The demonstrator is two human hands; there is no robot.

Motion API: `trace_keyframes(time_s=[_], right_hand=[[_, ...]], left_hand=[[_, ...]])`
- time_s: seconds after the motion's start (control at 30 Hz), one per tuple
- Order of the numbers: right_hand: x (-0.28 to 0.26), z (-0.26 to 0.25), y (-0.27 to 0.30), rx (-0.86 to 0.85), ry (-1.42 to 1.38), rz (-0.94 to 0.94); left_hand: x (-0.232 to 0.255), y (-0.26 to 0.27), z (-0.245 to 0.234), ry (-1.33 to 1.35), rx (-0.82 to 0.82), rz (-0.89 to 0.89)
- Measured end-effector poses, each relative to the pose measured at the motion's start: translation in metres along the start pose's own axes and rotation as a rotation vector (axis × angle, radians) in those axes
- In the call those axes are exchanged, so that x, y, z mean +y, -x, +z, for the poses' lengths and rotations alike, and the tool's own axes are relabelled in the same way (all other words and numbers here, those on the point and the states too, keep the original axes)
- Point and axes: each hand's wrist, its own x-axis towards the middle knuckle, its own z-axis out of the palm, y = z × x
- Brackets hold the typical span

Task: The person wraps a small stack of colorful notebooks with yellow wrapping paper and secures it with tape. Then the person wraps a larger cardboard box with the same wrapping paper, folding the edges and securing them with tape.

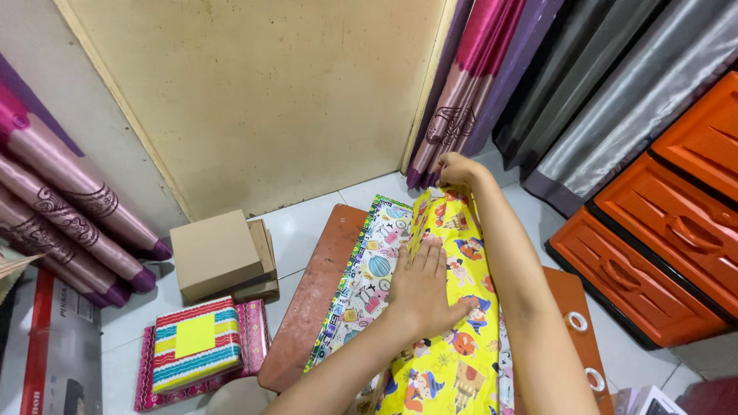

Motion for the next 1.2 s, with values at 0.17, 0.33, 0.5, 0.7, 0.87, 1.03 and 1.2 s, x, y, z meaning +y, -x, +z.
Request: trace_keyframes(time_s=[0.17,0.33,0.5,0.7,0.87,1.03,1.2], right_hand=[[-0.02,0.008,-0.006,0.112,0.096,-0.018],[-0.049,0.006,0.04,0.26,0.357,-0.121],[-0.059,-0.011,0.087,0.236,0.087,-0.385],[-0.075,0.005,0.114,0.159,0.472,-0.158],[-0.082,0.021,0.103,0.092,0.54,-0.098],[-0.067,0.027,0.089,0.101,0.319,-0.027],[-0.053,0.036,0.09,0.29,0.373,-0.109]], left_hand=[[-0.001,0.001,-0.003,0.007,-0.012,-0.004],[-0.001,0.001,-0.003,-0.006,-0.015,-0.006],[-0.001,0.001,-0.004,-0.009,-0.012,-0.007],[0.001,0.001,-0.004,-0.021,-0.018,-0.014],[0.0,0.002,-0.006,-0.032,-0.024,-0.01],[-0.001,0.002,-0.006,-0.019,-0.003,-0.005],[0.0,0.002,-0.005,-0.023,0.001,-0.01]])
